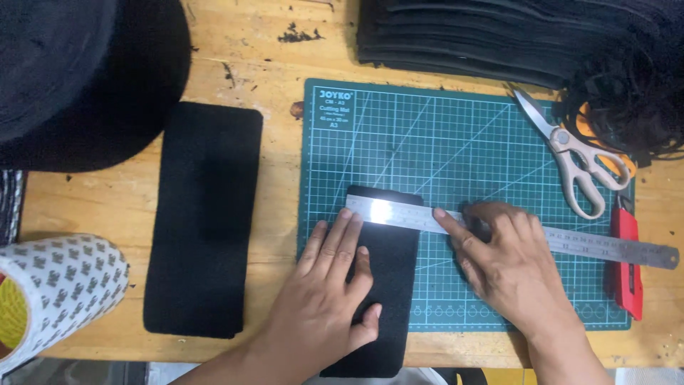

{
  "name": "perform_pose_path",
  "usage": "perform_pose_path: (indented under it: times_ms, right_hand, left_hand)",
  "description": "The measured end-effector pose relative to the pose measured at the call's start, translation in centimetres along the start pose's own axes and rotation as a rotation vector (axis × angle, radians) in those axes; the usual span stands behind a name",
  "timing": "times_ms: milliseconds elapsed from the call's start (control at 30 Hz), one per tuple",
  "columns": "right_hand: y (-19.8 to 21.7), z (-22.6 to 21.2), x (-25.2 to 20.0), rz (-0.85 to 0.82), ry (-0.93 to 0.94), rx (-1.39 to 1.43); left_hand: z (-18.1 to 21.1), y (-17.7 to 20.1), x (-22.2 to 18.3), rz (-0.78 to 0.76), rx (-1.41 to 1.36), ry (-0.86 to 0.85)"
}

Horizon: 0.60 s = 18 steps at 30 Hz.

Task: Measuring rectangular pieces of black fabric with a metal ruler on a cutting mat

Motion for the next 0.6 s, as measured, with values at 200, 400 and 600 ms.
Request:
perform_pose_path:
  times_ms: [200, 400, 600]
  right_hand:
    - [-0.5, 0.3, -0.2, -0.006, -0.027, -0.009]
    - [-1.1, 0.8, -0.9, 0.021, -0.042, -0.064]
    - [-1.3, 0.8, -0.8, 0.028, -0.051, -0.075]
  left_hand:
    - [0.1, 0.5, -0.1, 0.072, -0.026, -0.016]
    - [0.0, 0.4, -0.4, 0.083, -0.006, -0.016]
    - [0.0, 0.5, -0.4, 0.098, -0.025, -0.013]
Point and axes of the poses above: each hand's wrist, its own x-axis towards the middle knuckle, its own y-axis out of the back of the hand, z = x × y, the point moved 9 cm from there along x, towards the middle knuckle, and after that the axes turned 14 degrees about -y, right-handed, at the moved point
